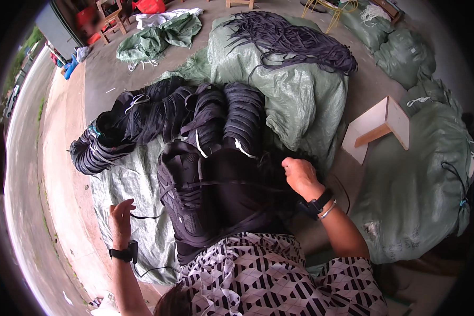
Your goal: Lacing black athletic shoes as part of a manufacturing or assembly process.
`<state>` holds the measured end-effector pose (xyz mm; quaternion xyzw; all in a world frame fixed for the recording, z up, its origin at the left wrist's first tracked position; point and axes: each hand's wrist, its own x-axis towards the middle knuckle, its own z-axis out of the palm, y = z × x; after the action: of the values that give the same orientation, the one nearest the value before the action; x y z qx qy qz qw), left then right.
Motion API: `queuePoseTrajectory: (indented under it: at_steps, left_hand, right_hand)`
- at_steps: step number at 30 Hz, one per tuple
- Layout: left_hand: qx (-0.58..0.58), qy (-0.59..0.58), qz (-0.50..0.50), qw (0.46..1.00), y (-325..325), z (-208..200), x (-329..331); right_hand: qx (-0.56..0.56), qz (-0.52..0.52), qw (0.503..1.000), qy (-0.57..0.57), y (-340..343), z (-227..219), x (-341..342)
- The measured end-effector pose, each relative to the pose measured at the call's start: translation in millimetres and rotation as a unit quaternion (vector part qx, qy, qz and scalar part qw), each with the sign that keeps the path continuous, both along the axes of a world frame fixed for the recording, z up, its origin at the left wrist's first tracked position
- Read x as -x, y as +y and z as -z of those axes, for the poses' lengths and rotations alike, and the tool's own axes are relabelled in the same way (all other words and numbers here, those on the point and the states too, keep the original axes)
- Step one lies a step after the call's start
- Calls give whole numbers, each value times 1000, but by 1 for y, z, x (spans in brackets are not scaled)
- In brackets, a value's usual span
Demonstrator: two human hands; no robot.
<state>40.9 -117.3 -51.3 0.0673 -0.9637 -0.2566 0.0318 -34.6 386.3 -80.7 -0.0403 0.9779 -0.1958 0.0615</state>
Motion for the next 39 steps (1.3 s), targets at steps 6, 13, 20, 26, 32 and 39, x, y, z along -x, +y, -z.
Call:
queuePoseTrajectory:
  at_steps: [6,13,20,26,32,39]
  left_hand:
    - [-383,104,17,918,77,-28,23]
    - [-586,-29,-51,808,110,-30,29]
    - [-408,-33,62,910,114,-30,20]
    - [-411,-65,20,909,119,-38,23]
    - [-437,-73,7,897,119,-33,23]
    - [-374,-84,38,923,118,-32,39]
  right_hand:
    - [323,-97,932,134,-93,-52,17]
    - [340,-189,920,40,-139,-42,13]
    - [330,-167,928,44,-148,-39,8]
    - [326,-155,933,-7,-149,-39,14]
    - [246,-301,917,94,-153,-45,8]
    - [342,-235,909,-50,-146,-57,18]
